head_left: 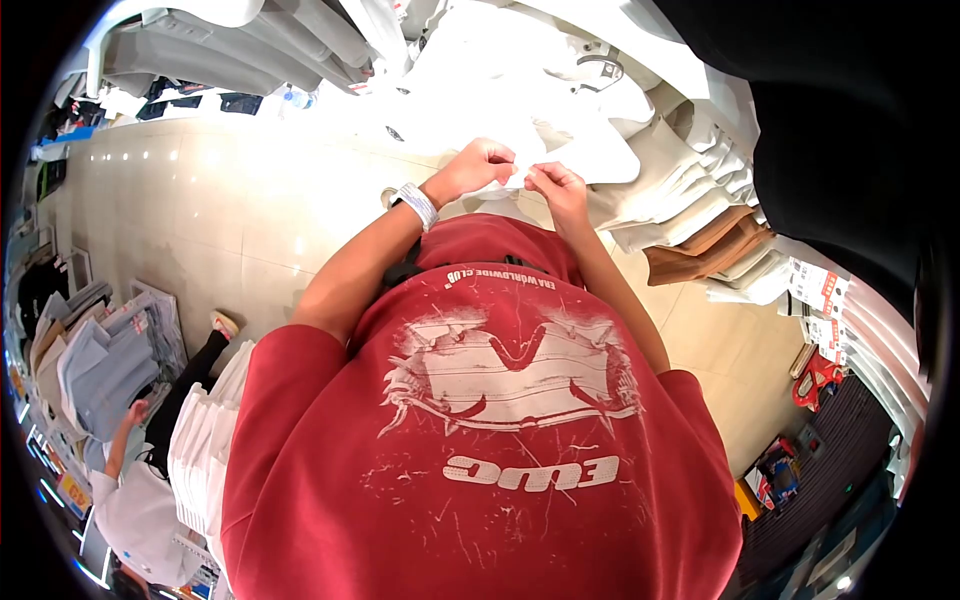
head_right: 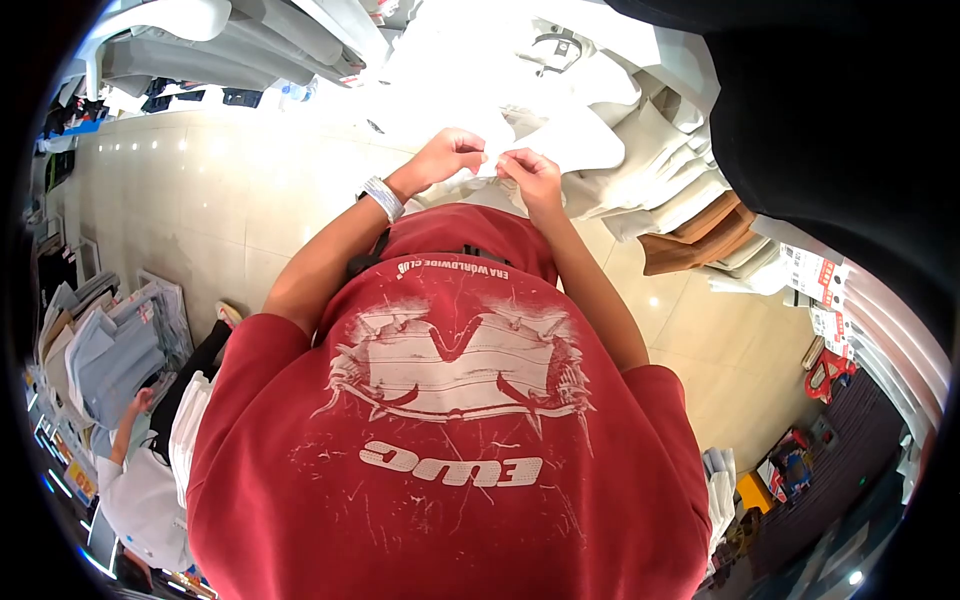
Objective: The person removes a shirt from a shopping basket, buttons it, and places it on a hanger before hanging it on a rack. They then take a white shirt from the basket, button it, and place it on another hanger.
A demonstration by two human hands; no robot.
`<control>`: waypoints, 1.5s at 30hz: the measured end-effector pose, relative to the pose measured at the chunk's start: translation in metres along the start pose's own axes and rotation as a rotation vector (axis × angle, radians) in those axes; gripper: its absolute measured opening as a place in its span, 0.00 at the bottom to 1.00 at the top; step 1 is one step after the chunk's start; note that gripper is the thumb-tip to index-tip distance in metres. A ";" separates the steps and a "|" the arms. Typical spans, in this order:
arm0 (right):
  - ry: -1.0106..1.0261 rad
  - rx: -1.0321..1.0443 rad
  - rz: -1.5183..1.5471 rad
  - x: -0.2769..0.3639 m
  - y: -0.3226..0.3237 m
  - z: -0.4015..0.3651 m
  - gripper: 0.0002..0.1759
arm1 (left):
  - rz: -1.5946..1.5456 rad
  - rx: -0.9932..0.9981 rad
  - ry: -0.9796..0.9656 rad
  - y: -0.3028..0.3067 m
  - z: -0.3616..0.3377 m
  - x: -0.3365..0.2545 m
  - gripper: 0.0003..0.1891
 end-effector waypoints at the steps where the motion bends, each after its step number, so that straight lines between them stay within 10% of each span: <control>1: 0.000 -0.012 -0.012 0.001 0.001 0.001 0.06 | -0.030 -0.053 0.010 0.000 -0.001 0.000 0.03; 22: 0.140 -0.200 -0.061 -0.008 -0.010 0.008 0.07 | 0.658 -0.289 -0.315 -0.020 -0.011 -0.059 0.07; 32: 0.233 -0.238 -0.182 -0.009 -0.004 0.003 0.06 | 1.261 -0.018 -0.476 -0.019 0.014 -0.099 0.05; 37: 0.121 -0.316 -0.132 -0.009 0.004 0.007 0.06 | 1.225 0.024 -0.990 -0.036 0.002 -0.129 0.03; 40: 0.099 -0.395 0.052 -0.006 0.008 0.009 0.07 | 1.282 0.134 -0.526 -0.028 0.017 -0.103 0.03; 45: 0.064 -0.446 0.183 0.004 0.015 0.007 0.05 | 1.250 0.047 -0.441 -0.023 0.018 -0.097 0.04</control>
Point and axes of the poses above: each hand's wrist, its own z-axis towards the middle knuckle, its own y-axis out of the back of the hand, x = y × z, the point moved 4 cm from there along z, towards the middle knuckle, and after that the axes turned 2 degrees about -z, right-handed, at the moved point
